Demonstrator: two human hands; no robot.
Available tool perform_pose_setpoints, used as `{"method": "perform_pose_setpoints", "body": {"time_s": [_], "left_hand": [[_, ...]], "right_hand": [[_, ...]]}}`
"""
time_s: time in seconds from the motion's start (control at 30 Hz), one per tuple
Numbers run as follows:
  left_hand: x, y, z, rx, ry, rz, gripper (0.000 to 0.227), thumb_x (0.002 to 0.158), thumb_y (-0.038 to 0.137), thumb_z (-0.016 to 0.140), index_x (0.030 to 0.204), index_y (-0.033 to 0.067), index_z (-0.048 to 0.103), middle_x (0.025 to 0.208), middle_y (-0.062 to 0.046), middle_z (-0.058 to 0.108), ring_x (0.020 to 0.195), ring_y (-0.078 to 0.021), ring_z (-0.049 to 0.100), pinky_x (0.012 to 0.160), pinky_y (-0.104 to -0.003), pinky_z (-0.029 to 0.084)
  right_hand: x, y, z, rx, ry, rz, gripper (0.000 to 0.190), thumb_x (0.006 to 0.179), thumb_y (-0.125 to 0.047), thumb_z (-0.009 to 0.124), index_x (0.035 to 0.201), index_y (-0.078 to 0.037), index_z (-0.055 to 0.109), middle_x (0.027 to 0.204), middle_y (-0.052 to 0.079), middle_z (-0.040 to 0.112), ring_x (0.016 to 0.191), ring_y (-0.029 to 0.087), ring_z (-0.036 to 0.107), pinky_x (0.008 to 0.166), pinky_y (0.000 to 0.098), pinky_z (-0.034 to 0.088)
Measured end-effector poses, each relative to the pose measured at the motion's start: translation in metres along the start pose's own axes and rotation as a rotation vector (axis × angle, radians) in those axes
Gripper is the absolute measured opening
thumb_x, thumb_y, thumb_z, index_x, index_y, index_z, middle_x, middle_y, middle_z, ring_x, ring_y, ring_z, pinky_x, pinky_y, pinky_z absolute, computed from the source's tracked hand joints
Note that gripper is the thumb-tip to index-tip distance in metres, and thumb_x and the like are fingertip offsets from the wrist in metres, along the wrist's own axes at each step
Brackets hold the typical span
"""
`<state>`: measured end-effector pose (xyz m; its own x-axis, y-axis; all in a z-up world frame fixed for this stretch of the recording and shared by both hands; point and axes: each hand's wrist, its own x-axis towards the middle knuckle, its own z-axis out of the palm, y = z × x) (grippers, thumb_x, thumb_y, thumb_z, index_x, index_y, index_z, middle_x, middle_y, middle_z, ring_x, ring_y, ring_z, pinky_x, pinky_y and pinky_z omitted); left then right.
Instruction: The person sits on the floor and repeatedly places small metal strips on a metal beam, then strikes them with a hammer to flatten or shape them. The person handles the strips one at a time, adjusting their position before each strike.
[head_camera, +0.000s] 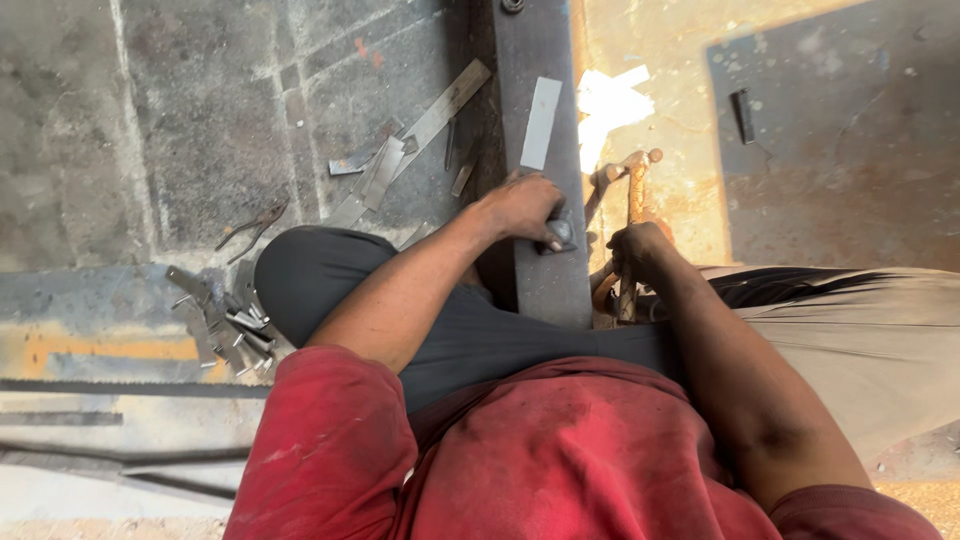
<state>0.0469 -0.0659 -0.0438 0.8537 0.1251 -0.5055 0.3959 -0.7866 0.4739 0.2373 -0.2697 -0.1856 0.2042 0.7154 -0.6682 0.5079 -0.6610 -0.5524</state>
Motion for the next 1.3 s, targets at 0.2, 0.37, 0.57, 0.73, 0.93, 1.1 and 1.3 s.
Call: {"method": "perform_pose_setpoints", "body": {"time_s": [0.2, 0.37, 0.57, 0.73, 0.93, 1.1, 1.3], "left_hand": [[0.013, -0.004, -0.005, -0.135, 0.306, -0.093, 0.059, 0.085, 0.031, 0.08, 0.13, -0.0003, 0.06, 0.132, -0.017, 0.056, 0.122, -0.0299, 0.057, 0.107, -0.046, 0.05], [0.018, -0.012, -0.011, -0.126, 0.459, -0.209, 0.069, 0.082, 0.025, 0.082, 0.136, -0.0054, 0.052, 0.144, -0.028, 0.04, 0.137, -0.0392, 0.038, 0.114, -0.05, 0.04], [0.017, -0.002, 0.0, -0.119, 0.392, -0.088, 0.077, 0.08, 0.024, 0.084, 0.141, -0.0077, 0.047, 0.154, -0.022, 0.033, 0.144, -0.0379, 0.032, 0.117, -0.051, 0.036], [0.02, 0.003, -0.002, -0.284, 0.257, 0.162, 0.057, 0.08, 0.03, 0.083, 0.125, 0.0005, 0.065, 0.133, -0.015, 0.062, 0.126, -0.0296, 0.057, 0.11, -0.046, 0.048], [0.024, -0.041, -0.025, -0.5, 0.544, 0.012, 0.031, 0.09, 0.032, 0.078, 0.11, 0.0091, 0.074, 0.107, -0.009, 0.076, 0.103, -0.0238, 0.073, 0.094, -0.043, 0.058], [0.019, -0.148, -0.027, -0.519, 1.052, -0.526, 0.022, 0.085, 0.027, 0.079, 0.099, 0.0094, 0.076, 0.102, -0.013, 0.078, 0.094, -0.0319, 0.076, 0.083, -0.042, 0.059], [-0.006, -0.27, 0.067, -0.407, 1.032, -1.063, 0.015, 0.08, 0.011, 0.066, 0.09, 0.0048, 0.076, 0.101, -0.024, 0.073, 0.101, -0.0424, 0.069, 0.088, -0.051, 0.055]], "right_hand": [[0.011, -0.036, 0.004, -0.312, 0.237, 0.176, 0.039, 0.098, -0.02, 0.066, 0.127, 0.003, 0.055, 0.1, 0.022, 0.067, 0.088, 0.033, 0.068, 0.077, 0.0425, 0.057], [-0.004, -0.1, -0.027, -0.093, 0.646, -0.166, 0.052, 0.111, -0.027, 0.061, 0.144, 0.009, 0.042, 0.122, 0.029, 0.063, 0.109, 0.039, 0.064, 0.091, 0.0478, 0.052], [-0.014, -0.142, -0.042, 0.308, 0.494, -0.14, 0.049, 0.109, -0.034, 0.053, 0.144, 0.001, 0.049, 0.126, 0.025, 0.066, 0.115, 0.031, 0.065, 0.098, 0.0419, 0.052], [0.004, -0.132, -0.049, 0.793, 0.397, -0.095, 0.048, 0.108, -0.036, 0.054, 0.133, 0.005, 0.054, 0.115, 0.019, 0.066, 0.098, 0.025, 0.068, 0.08, 0.0363, 0.06], [0.039, -0.105, -0.05, 0.88, 0.578, -0.053, 0.034, 0.102, -0.024, 0.059, 0.116, 0.007, 0.062, 0.098, 0.018, 0.067, 0.078, 0.023, 0.067, 0.069, 0.0376, 0.059], [0.058, -0.125, -0.046, 0.703, 0.559, -0.04, 0.049, 0.107, -0.046, 0.048, 0.112, 0.001, 0.06, 0.102, 0.018, 0.069, 0.084, 0.026, 0.069, 0.072, 0.0398, 0.058], [0.042, -0.184, -0.024, 0.08, 0.478, 0.138, 0.062, 0.108, -0.054, 0.043, 0.121, 0.006, 0.046, 0.101, 0.037, 0.066, 0.094, 0.052, 0.066, 0.088, 0.0592, 0.05]]}}
